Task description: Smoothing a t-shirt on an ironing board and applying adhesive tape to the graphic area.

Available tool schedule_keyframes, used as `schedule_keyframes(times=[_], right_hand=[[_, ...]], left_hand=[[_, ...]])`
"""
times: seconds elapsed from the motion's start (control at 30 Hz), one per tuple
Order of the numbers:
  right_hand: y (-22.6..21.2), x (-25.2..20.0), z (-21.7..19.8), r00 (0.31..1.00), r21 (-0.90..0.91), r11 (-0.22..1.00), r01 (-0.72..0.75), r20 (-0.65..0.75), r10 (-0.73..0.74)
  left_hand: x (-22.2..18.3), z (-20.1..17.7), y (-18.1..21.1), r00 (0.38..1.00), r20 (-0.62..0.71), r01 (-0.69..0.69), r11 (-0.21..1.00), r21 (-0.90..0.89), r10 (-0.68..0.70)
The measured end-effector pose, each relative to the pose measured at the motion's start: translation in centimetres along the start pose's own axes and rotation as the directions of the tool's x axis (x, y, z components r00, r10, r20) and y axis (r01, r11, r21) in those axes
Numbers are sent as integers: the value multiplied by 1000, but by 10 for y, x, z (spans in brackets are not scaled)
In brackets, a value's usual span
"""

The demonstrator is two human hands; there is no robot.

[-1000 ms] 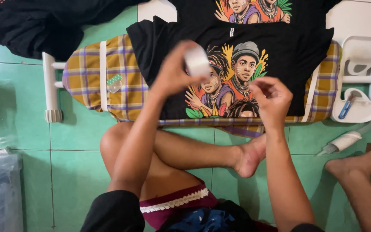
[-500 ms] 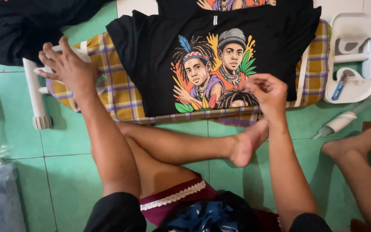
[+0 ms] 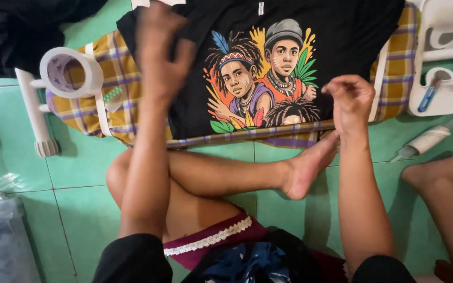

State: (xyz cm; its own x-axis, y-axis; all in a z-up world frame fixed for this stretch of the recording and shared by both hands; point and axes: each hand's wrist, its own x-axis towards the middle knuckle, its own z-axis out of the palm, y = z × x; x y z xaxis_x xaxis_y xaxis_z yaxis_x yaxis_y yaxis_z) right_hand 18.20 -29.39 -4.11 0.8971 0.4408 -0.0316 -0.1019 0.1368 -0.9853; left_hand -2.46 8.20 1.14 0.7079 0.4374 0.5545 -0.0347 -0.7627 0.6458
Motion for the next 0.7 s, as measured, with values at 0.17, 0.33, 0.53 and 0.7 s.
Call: schedule_keyframes(times=[0.17, 0.33, 0.53, 0.7], right_hand=[[25, 34, -1, 997, 255, 964, -76, 51, 65], [51, 48, -13, 989, 229, 962, -149, 20, 148], [63, 47, -24, 992, 307, 945, -116, 83, 95], [70, 45, -33, 997, 424, 902, -80, 49, 66]], left_hand=[[-33, 46, -23, 849, 524, -50, 977, 206, -67], [-34, 21, -58, 891, 443, -42, 955, 295, -98], [-26, -2, -55, 818, 330, 239, 801, 550, -470], [-28, 7, -60, 857, 208, 331, 813, 478, -471]])
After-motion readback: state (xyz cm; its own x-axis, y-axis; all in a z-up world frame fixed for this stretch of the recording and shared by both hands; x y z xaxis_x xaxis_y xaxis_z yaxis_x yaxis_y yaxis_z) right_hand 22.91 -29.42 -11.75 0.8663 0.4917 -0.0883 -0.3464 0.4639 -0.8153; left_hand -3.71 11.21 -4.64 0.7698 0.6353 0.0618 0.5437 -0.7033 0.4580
